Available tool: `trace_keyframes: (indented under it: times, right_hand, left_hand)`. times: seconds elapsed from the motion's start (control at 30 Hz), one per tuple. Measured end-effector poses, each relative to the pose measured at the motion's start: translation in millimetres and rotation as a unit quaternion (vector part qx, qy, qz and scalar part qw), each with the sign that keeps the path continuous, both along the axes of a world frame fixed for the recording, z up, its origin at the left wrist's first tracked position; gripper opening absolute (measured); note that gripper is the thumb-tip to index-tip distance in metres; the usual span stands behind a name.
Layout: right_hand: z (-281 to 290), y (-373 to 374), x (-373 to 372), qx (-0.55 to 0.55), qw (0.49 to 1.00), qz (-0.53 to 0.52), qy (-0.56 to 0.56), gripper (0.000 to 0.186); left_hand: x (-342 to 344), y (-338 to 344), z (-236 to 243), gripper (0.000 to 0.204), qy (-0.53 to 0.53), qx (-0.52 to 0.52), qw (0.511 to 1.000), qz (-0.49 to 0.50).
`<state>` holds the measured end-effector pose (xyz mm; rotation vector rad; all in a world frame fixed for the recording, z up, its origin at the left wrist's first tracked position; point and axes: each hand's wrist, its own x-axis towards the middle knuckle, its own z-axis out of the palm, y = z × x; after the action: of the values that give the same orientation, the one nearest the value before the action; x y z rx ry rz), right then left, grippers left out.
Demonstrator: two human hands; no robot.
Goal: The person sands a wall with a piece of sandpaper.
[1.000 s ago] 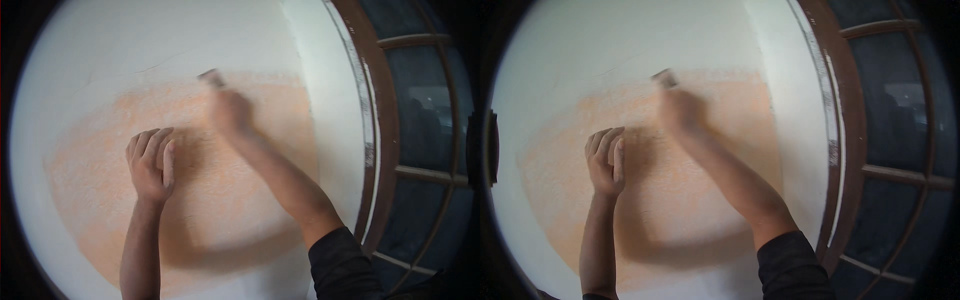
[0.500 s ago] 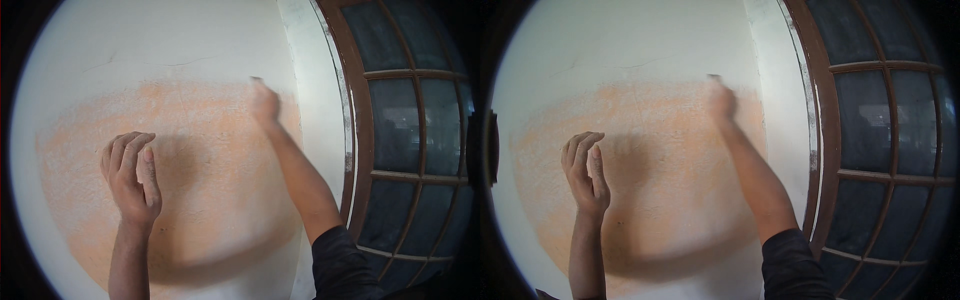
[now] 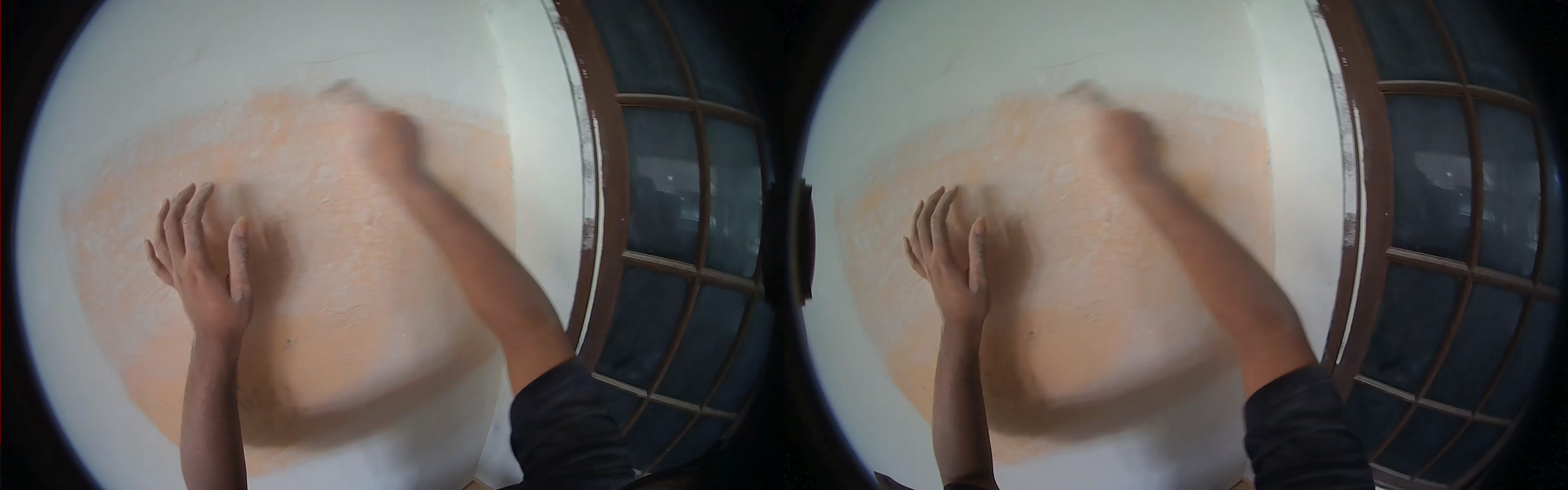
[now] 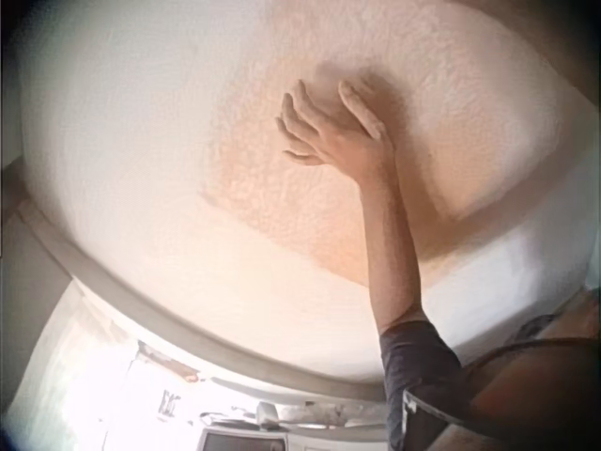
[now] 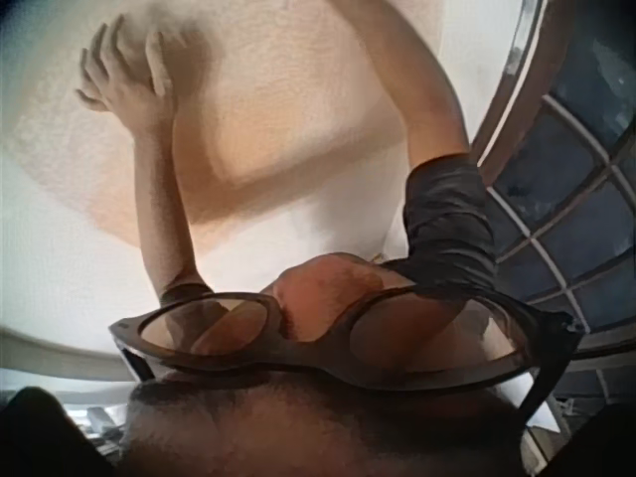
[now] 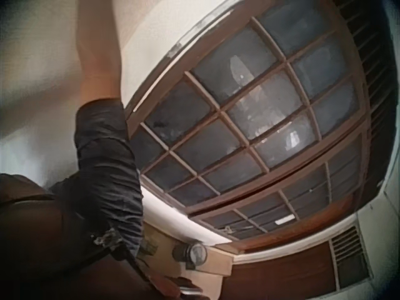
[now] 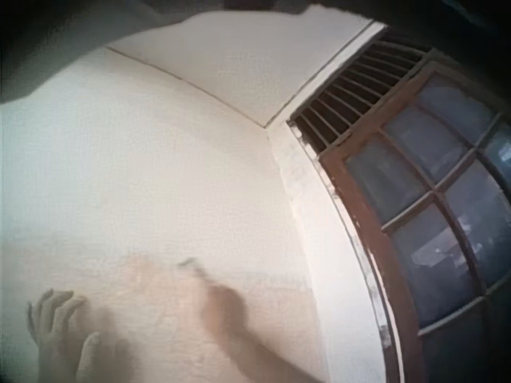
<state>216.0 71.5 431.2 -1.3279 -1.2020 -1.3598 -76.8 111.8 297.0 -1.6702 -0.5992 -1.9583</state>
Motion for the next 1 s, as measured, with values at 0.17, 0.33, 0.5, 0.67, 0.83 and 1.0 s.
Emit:
trace_keyframes:
  times: [0.17, 0.33, 0.5, 0.67, 0.83, 1.0]
  right_hand:
    - [0, -51, 114, 0.13, 0.991, -0.021, 0.008, 0.047]
    - [-3, -19, -10, 0.033, 0.997, -0.049, -0.049, 0.048]
    - [22, 33, -171, -0.08, 0.955, -0.079, -0.273, 0.034]
    - [22, 57, -320, -0.046, 0.904, 0.042, -0.424, 0.02]
    - [19, 68, -378, -0.145, 0.921, 0.051, -0.359, 0.016]
    - [25, 62, -328, -0.102, 0.933, 0.1, -0.329, 0.022]
  left_hand:
    - [-54, -11, -16, 0.05, 0.018, -0.001, 0.998, 0.066]
    - [-77, 21, -12, 0.052, -0.01, 0.014, 0.999, 0.049]
    - [-96, 40, -14, 0.048, 0.001, 0.022, 0.993, 0.118]
    - [-114, 46, -23, 0.055, -0.032, 0.025, 0.994, 0.105]
    - [-129, 55, -24, 0.065, -0.046, 0.003, 0.992, 0.115]
    - [-142, 65, -29, 0.068, -0.014, -0.024, 0.986, 0.162]
